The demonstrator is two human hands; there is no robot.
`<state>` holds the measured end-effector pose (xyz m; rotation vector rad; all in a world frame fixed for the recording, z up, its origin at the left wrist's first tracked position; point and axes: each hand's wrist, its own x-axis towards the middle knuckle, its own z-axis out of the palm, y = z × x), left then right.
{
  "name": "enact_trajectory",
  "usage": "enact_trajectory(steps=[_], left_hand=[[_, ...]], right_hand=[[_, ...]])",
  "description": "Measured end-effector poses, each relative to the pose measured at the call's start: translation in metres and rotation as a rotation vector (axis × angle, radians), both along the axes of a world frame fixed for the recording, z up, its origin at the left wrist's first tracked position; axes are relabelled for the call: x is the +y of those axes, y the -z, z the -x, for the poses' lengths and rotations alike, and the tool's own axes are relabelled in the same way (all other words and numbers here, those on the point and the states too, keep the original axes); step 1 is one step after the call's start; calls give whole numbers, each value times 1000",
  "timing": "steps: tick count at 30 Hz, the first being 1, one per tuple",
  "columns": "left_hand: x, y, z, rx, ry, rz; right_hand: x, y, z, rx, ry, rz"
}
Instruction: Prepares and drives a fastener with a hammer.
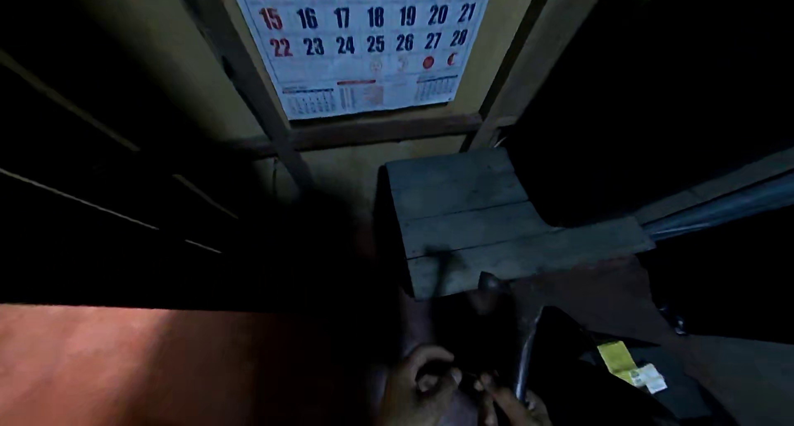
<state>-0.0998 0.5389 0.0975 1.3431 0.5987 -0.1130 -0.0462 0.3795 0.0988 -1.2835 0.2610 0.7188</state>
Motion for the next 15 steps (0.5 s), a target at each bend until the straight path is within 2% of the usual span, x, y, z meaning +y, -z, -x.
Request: enact_trajectory(steps=[4,7,9,11,15], left_hand=[[13,53,-35,-348,104,-485],[28,73,-54,-397,265,-698],[36,82,-66,-367,324,-796],[44,94,-82,-292,268,-817],[67,113,-124,95,105,-671]], right_hand=[[11,28,-37,48,-10,69],[18,50,-56,56,-45,56],[23,62,-69,48,-54,46],[26,70,-84,32,-68,70],[26,77,-99,-2,-39,191]])
